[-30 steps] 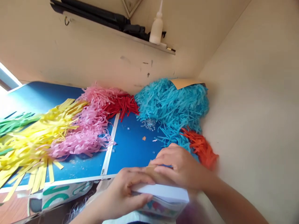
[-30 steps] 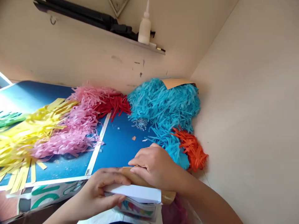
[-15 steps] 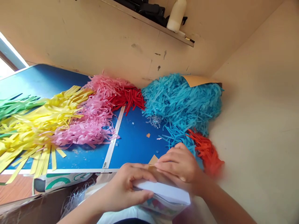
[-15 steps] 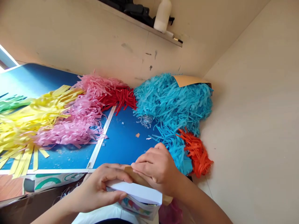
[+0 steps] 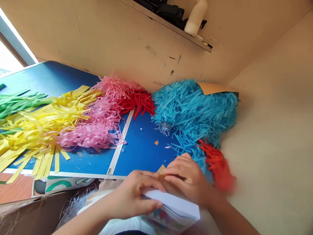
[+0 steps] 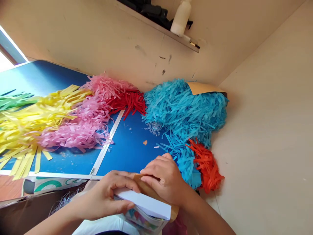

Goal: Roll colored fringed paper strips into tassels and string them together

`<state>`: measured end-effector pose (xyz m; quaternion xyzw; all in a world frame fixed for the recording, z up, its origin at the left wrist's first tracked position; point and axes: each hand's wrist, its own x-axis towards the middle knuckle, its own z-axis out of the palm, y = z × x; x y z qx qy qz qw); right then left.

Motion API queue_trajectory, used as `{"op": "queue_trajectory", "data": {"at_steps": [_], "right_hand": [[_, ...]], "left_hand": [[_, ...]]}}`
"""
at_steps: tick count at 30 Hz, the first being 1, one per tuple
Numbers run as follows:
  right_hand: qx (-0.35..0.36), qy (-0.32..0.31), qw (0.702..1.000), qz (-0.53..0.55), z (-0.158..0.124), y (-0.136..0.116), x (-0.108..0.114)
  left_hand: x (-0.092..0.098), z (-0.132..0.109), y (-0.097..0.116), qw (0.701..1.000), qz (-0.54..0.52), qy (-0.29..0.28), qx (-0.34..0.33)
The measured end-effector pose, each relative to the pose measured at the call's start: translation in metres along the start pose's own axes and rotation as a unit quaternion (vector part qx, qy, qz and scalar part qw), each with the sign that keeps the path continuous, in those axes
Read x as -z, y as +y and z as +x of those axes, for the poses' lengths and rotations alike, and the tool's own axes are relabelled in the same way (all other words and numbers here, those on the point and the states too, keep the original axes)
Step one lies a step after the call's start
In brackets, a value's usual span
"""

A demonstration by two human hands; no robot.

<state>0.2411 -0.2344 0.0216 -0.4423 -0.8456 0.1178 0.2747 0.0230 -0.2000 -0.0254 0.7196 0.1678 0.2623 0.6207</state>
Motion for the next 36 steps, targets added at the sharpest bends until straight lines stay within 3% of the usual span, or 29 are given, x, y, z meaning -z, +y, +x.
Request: {"op": "queue_trajectory", "data": {"at_steps": [7,15,17,21,24,28,30,36], "right_hand": [[0.112,0.108,0.975,-0.161,-0.010,0.004,-0.012],[0.176,0.081,0.953,-0.234,-0.018,0.015,-0.012],[0.148,0.075,0.968,-0.187,-0.016,0.018,-0.014],[-0.005,0.070,0.997,-0.023,-0.008,0.018,-0.019],[-0.125,0.030,0.988,0.082,-0.003,0.013,-0.020],[-0.246,-0.033,0.955,0.164,0.002,0.008,-0.018],[-0.262,-0.044,0.950,0.165,0.003,0.008,-0.017],[-0.218,-0.080,0.963,0.133,0.001,0.010,-0.012]], "left_hand": [[0.001,0.003,-0.008,1.000,-0.031,0.003,0.004],[-0.002,0.005,-0.014,0.999,-0.048,0.007,0.013],[-0.002,0.005,-0.015,0.998,-0.063,-0.002,0.026],[-0.001,0.003,-0.017,0.995,-0.090,-0.004,0.042],[-0.002,0.001,-0.019,0.987,-0.135,-0.014,0.082],[-0.002,0.000,-0.021,0.986,-0.134,-0.021,0.097],[-0.002,-0.001,-0.020,0.987,-0.126,-0.017,0.095],[0.001,-0.001,-0.015,0.998,-0.037,0.024,0.047]]}}
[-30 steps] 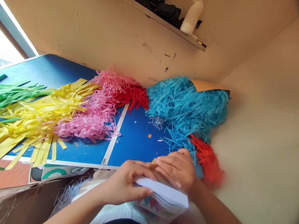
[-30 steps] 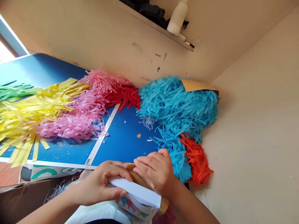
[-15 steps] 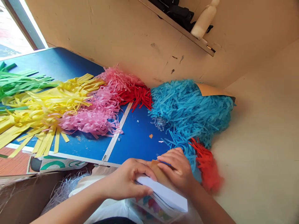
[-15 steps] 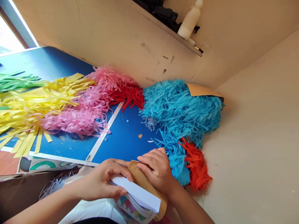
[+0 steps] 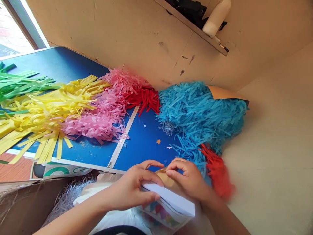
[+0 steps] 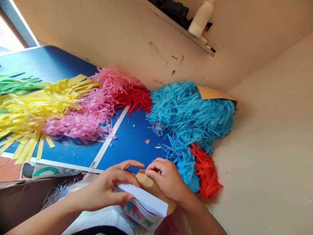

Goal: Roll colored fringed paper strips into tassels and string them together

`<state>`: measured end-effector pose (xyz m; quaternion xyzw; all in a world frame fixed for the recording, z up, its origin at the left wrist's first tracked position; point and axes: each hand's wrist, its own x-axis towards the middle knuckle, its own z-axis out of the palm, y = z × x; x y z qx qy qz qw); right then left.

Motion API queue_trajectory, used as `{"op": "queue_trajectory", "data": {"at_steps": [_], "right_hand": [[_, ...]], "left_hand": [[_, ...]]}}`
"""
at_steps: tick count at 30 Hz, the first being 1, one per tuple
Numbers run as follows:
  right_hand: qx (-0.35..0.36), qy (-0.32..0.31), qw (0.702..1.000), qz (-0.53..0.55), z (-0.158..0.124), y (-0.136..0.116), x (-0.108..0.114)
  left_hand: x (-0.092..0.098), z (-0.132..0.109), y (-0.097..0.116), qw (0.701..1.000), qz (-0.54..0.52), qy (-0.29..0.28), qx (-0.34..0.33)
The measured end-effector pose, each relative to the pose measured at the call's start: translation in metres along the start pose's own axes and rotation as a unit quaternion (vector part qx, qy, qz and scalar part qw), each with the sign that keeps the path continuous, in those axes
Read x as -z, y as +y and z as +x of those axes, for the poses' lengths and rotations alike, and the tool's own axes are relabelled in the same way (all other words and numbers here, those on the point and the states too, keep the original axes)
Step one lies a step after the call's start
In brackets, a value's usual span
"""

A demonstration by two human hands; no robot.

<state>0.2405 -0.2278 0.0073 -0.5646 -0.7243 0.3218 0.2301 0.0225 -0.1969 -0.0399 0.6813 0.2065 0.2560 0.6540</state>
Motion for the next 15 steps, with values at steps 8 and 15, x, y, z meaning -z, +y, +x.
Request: {"op": "queue_trajectory", "data": {"at_steps": [8,15], "right_hand": [[0.202,0.046,0.975,-0.084,-0.005,0.010,0.001],[0.225,0.099,0.966,-0.084,-0.005,0.015,-0.006]], "left_hand": [[-0.003,0.001,-0.006,1.000,-0.007,-0.002,0.025],[-0.007,-0.005,-0.010,0.999,-0.038,0.020,0.026]]}}
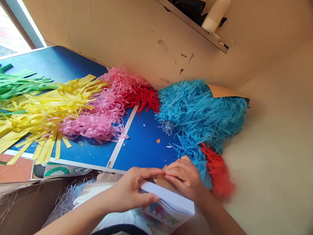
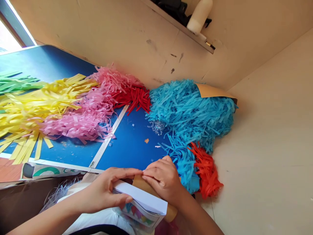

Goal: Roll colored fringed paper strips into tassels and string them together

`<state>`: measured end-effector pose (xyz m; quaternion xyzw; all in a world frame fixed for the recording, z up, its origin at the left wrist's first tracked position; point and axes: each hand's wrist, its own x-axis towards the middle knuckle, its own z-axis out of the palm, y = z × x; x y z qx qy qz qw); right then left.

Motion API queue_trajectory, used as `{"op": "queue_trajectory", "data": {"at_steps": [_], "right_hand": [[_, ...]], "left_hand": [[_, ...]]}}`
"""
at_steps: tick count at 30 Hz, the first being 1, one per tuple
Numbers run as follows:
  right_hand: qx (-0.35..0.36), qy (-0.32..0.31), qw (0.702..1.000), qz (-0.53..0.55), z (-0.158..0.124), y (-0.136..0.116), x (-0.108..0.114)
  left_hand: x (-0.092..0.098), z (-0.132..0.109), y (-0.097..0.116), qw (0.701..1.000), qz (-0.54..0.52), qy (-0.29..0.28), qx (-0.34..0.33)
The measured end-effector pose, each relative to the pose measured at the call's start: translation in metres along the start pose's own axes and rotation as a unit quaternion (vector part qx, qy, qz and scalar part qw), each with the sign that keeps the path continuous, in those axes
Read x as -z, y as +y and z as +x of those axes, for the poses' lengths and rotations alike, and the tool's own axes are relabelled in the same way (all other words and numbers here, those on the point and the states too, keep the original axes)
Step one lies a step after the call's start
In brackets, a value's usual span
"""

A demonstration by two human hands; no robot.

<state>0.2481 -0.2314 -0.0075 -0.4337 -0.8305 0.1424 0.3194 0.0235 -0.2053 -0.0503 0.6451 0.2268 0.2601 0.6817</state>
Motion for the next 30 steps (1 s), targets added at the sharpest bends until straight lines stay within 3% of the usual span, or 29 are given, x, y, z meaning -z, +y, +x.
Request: {"op": "queue_trajectory", "data": {"at_steps": [6,12,18,24,30], "right_hand": [[-0.071,-0.037,0.997,0.020,0.0010,-0.0031,0.0007],[-0.021,-0.005,0.999,-0.024,0.0014,-0.0048,0.0003],[0.018,-0.003,0.999,-0.038,0.0024,-0.0083,-0.0006],[-0.036,-0.002,0.999,-0.022,0.0024,-0.0062,-0.0011],[-0.032,-0.012,0.999,-0.025,0.0018,-0.0056,-0.0010]], "left_hand": [[-0.0018,-0.0028,-0.0007,0.999,0.030,-0.016,-0.001],[-0.0039,-0.0026,-0.0048,1.000,-0.025,-0.010,0.001],[-0.0023,-0.0040,-0.0053,1.000,-0.007,-0.011,0.001],[-0.0011,-0.0050,-0.0018,1.000,-0.005,-0.019,-0.003],[-0.0015,-0.0061,-0.0049,1.000,-0.015,-0.023,-0.002]]}}
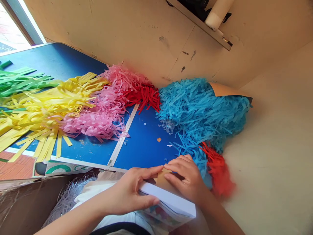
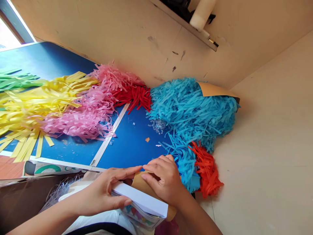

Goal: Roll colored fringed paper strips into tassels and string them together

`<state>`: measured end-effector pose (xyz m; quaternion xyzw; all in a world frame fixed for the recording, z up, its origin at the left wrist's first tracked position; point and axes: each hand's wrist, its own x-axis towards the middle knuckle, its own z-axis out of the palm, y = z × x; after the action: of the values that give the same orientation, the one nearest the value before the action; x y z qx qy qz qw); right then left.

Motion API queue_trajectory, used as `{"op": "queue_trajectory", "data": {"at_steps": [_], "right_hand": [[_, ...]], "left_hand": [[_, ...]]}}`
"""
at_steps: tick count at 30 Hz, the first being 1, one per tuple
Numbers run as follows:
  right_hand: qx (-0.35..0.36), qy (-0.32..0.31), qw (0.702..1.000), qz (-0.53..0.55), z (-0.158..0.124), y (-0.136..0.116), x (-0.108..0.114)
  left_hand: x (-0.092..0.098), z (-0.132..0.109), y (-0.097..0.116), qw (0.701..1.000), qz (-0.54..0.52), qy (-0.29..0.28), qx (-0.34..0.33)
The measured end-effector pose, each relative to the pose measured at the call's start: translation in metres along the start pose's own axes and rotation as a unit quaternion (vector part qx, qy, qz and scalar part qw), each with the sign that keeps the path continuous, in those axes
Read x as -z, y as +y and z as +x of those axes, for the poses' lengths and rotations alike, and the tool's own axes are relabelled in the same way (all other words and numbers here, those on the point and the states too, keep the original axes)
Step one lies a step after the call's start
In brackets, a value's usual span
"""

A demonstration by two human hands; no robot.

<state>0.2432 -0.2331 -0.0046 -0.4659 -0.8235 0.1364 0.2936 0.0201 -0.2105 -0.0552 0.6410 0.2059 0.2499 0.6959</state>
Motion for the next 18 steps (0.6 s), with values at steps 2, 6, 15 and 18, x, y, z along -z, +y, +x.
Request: {"op": "queue_trajectory", "data": {"at_steps": [2,6,15,18], "right_hand": [[0.008,-0.007,1.000,-0.008,0.0000,-0.0005,-0.0003],[0.062,0.015,0.996,-0.054,-0.0015,-0.0007,-0.0001],[0.097,0.023,0.994,-0.055,-0.0077,0.0036,-0.0024],[0.074,0.022,0.997,0.003,-0.0088,0.0049,-0.0015]], "left_hand": [[-0.0001,-0.0001,-0.0015,1.000,-0.005,0.002,0.002],[-0.0006,0.0003,-0.0028,0.999,-0.036,0.001,0.011],[0.0014,-0.0001,-0.0029,1.000,0.011,0.024,-0.010],[0.0008,-0.0010,-0.0024,0.998,0.042,0.051,-0.007]]}}
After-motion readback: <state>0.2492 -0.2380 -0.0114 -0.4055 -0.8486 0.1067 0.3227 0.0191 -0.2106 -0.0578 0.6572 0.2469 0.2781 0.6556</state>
